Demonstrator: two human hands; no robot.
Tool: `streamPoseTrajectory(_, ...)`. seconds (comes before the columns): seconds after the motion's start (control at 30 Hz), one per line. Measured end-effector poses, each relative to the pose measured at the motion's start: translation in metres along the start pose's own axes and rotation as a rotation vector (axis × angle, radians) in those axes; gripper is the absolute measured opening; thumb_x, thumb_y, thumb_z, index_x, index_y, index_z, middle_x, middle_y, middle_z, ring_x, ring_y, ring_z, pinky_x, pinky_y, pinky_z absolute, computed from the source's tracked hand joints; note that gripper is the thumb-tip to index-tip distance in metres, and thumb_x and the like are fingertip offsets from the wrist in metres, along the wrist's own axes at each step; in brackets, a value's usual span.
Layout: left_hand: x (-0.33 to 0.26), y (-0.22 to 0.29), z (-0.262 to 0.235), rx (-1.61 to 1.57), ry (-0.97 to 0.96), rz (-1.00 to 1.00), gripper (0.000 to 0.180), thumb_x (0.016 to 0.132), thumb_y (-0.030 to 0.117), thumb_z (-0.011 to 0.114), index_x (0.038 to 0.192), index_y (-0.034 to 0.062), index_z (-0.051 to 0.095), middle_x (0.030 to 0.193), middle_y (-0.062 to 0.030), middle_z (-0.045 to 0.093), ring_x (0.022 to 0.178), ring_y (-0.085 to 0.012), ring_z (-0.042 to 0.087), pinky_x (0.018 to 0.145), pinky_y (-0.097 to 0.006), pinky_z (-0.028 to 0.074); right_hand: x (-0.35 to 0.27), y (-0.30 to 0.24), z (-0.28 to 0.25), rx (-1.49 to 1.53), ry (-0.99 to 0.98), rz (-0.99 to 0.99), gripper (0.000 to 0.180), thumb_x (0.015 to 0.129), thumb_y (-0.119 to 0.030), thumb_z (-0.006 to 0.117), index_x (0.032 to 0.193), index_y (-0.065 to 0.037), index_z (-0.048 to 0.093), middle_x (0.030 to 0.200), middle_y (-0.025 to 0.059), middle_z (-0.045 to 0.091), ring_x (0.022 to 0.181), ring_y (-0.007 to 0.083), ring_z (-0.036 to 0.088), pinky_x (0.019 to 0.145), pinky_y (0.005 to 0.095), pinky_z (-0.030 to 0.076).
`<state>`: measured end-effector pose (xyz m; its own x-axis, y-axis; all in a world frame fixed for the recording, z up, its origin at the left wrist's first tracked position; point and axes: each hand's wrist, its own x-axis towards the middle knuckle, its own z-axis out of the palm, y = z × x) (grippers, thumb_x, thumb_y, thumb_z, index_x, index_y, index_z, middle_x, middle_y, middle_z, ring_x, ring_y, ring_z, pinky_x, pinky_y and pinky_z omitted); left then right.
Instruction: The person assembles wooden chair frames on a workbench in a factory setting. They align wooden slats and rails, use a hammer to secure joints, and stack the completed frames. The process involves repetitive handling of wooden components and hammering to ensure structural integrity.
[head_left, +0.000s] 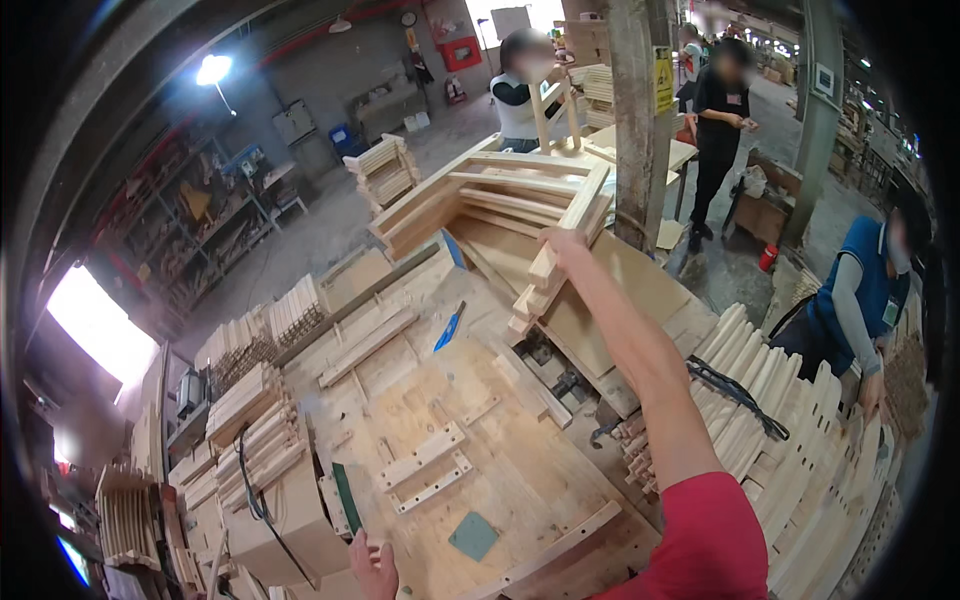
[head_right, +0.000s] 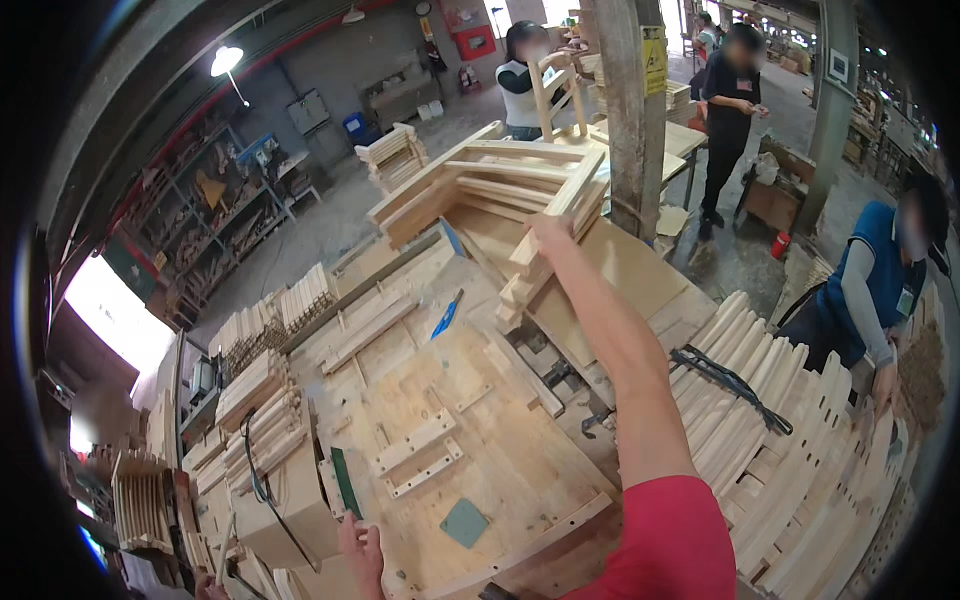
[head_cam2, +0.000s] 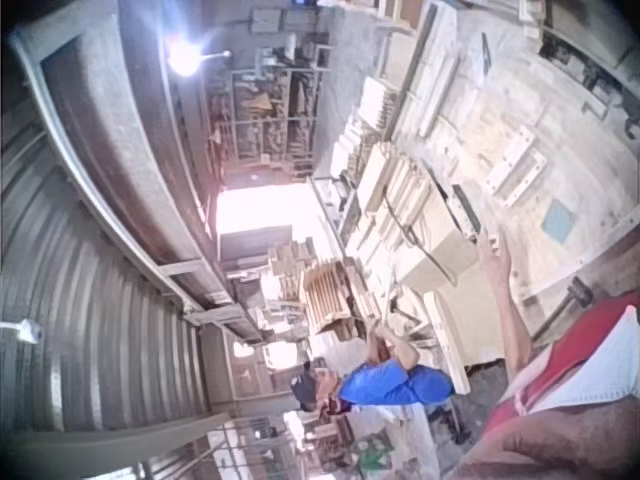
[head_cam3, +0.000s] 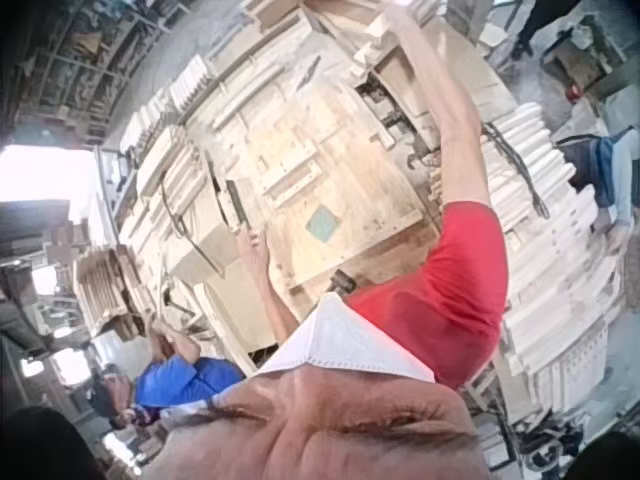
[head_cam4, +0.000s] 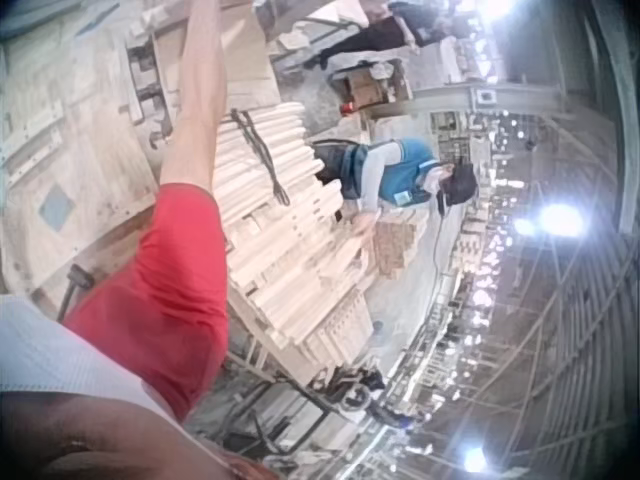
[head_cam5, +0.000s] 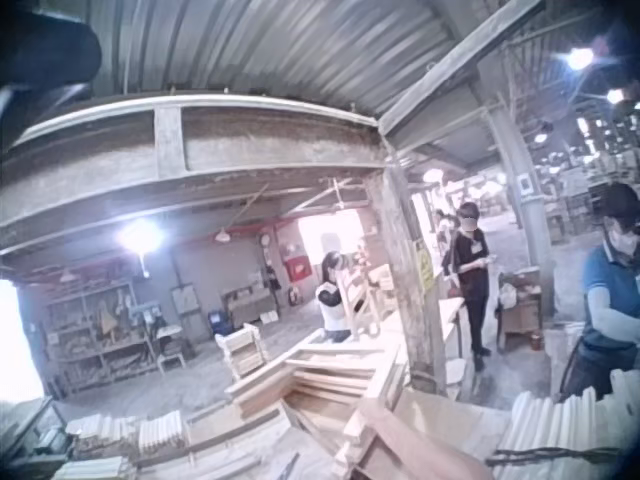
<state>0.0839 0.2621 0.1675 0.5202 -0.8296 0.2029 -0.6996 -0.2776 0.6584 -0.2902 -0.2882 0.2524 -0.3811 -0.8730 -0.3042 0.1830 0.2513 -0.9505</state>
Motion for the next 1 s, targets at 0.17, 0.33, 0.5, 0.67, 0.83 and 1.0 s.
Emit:
streamPoseTrajectory(0.17,-0.052,-0.026,0.012,0.039,-0.007,-0.111,0.045,0.092,0.011,0.068,0.133,-0.0064,0.061,0.105,-0.016,0.069,0.084,-0.0225,0.067,0.068,-0.034,0.057,0.008,-0.012,-0.065,-0.184,-0.167,-0.215,0.05,0.094,-0.038,0.07,0.119,0.006,0.07,0.108,0.0208,0.074,0.091,0.0272,0.075,0.072,0.0414,0.062)
streamPoseTrajectory(0.33,-0.095,-0.019,0.069,0.051,-0.179,-0.213,0.056,0.097,0.032,0.071,0.14,-0.002,0.059,0.117,-0.0243,0.07,0.103,-0.0361,0.069,0.086,-0.045,0.056,-0.08,0.048,-0.13,-0.547,-0.12,-0.596,0.045,0.094,-0.045,0.068,0.084,-0.001,0.07,0.079,0.0143,0.069,0.068,0.0221,0.064,0.065,0.0413,0.052)
streamPoseTrajectory(0.5,-0.12,0.0,0.13,-0.247,-0.399,0.055,0.04,0.096,0.016,0.065,0.129,-0.0073,0.062,0.101,-0.0161,0.071,0.084,-0.022,0.068,0.07,-0.033,0.055,-0.287,0.204,-0.22,-0.463,-0.932,-0.262,0.031,0.099,-0.032,0.066,0.114,-0.005,0.068,0.092,0.005,0.07,0.077,0.0146,0.065,0.071,0.0326,0.056)
streamPoseTrajectory(0.67,-0.117,0.041,0.158,-0.291,-0.679,0.475,0.037,0.096,0.014,0.064,0.128,-0.0059,0.063,0.102,-0.0157,0.071,0.081,-0.0231,0.068,0.068,-0.034,0.054,-0.433,0.324,-0.321,-0.519,-0.545,0.067,0.04,0.096,-0.037,0.071,0.118,-0.003,0.068,0.09,0.007,0.071,0.076,0.018,0.066,0.071,0.0342,0.056)
streamPoseTrajectory(0.83,-0.121,0.075,0.167,-0.292,-0.872,0.73,0.032,0.094,0.011,0.065,0.123,-0.0039,0.065,0.101,-0.0163,0.07,0.077,-0.0253,0.068,0.067,-0.036,0.054,-0.506,0.315,-0.396,-0.767,-0.314,0.037,0.048,0.095,-0.039,0.07,0.122,-0.001,0.066,0.103,0.0161,0.075,0.089,0.0301,0.073,0.082,0.0389,0.056)
streamPoseTrajectory(1.0,-0.178,0.116,0.174,-0.29,-1.049,0.898,0.027,0.092,0.012,0.069,0.115,-0.0026,0.066,0.094,-0.0159,0.07,0.074,-0.0253,0.069,0.065,-0.036,0.054,-0.566,0.289,-0.455,-0.478,0.235,-0.032,0.043,0.093,-0.036,0.07,0.116,0.0,0.069,0.095,0.0126,0.078,0.083,0.0269,0.075,0.078,0.0372,0.056)
